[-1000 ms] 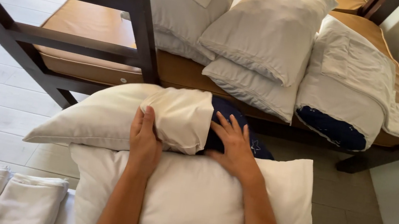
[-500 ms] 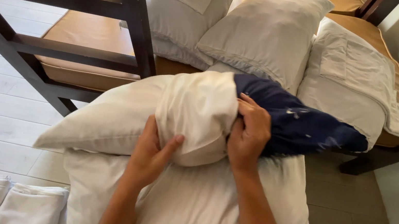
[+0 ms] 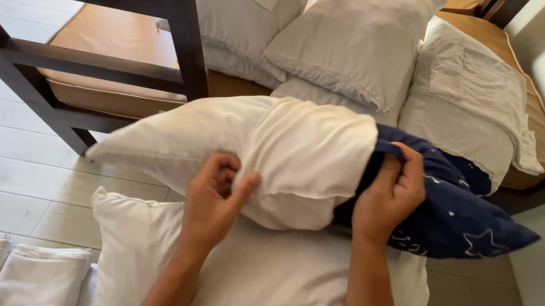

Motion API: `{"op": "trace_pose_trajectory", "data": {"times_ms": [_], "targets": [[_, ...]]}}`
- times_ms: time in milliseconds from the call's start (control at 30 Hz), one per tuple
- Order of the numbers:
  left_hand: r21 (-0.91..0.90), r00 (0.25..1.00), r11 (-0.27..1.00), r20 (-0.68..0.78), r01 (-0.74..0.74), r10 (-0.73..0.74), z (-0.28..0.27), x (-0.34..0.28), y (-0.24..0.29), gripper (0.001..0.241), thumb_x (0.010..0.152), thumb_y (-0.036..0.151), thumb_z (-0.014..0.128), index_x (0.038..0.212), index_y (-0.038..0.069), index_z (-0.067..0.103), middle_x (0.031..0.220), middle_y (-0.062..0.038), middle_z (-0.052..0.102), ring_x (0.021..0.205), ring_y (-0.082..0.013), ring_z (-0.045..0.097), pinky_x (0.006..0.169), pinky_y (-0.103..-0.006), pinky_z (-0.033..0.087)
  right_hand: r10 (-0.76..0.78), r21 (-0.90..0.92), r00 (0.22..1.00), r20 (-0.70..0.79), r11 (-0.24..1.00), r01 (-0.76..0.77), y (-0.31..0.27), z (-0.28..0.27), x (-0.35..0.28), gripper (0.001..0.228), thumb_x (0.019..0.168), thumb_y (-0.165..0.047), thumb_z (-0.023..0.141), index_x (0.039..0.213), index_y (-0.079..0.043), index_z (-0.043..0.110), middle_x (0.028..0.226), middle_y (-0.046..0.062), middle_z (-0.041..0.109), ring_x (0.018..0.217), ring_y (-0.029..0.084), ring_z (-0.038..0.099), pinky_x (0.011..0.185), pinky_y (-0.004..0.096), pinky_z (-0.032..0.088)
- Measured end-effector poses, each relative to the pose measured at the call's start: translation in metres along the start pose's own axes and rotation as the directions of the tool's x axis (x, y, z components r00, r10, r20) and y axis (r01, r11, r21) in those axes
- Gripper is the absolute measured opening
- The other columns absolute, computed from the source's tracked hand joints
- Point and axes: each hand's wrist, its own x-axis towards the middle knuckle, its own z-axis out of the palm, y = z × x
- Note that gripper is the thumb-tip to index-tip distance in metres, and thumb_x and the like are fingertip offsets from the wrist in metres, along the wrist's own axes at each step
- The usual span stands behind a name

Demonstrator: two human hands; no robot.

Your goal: The person inserts a white pillow into a dark blue pillowcase with star patterns. They hold the pillow and case, tuck the pillow inside, and smooth out the fabric to fit the case properly.

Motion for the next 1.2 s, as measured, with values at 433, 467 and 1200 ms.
{"op": "trace_pose_trajectory", "data": {"times_ms": [433, 467, 1200], "targets": [[0.542, 0.911, 0.828, -0.253, -0.145, 0.325, -0.052, 0.008, 0.030, 0.013, 0.096, 0.003, 0.062, 0.109, 0.001, 0.065, 0.080, -0.006, 0.067, 0.065, -0.0148, 0.056, 0.060, -0.0277, 0.046, -0.223, 0.190, 0.395, 0.891, 0.974, 0.122, -0.087, -0.047, -0.009, 0.021, 0.068, -0.007, 0.078, 0.088, -0.010, 0.074, 0.076, 0.000, 0.073, 0.061, 0.019, 0.063, 0.061, 0.030, 0.049], [0.659, 0.914, 0.714, -0.096, -0.238, 0.394, -0.045, 0.009, 0.028, 0.022, 0.092, 0.015, 0.069, 0.110, 0.001, 0.068, 0.088, -0.009, 0.070, 0.074, -0.0191, 0.060, 0.075, -0.0338, 0.045, -0.255, 0.228, 0.308, 0.917, 0.966, 0.123, -0.089, -0.045, -0.009, 0.023, 0.068, -0.009, 0.076, 0.091, -0.011, 0.075, 0.077, 0.002, 0.074, 0.061, 0.021, 0.064, 0.059, 0.031, 0.050], [-0.620, 0.999, 0.784, 0.032, 0.010, 0.013, -0.062, -0.012, 0.005, 0.012, 0.103, 0.017, 0.054, 0.104, 0.005, 0.058, 0.089, -0.001, 0.060, 0.075, -0.0076, 0.048, 0.068, -0.0201, 0.039, 0.424, -0.397, 0.388, 0.819, 0.905, -0.152, 0.058, 0.005, 0.050, 0.081, 0.078, -0.062, 0.062, 0.132, 0.000, 0.063, 0.125, 0.012, 0.073, 0.107, 0.022, 0.070, 0.098, 0.031, 0.050]]}}
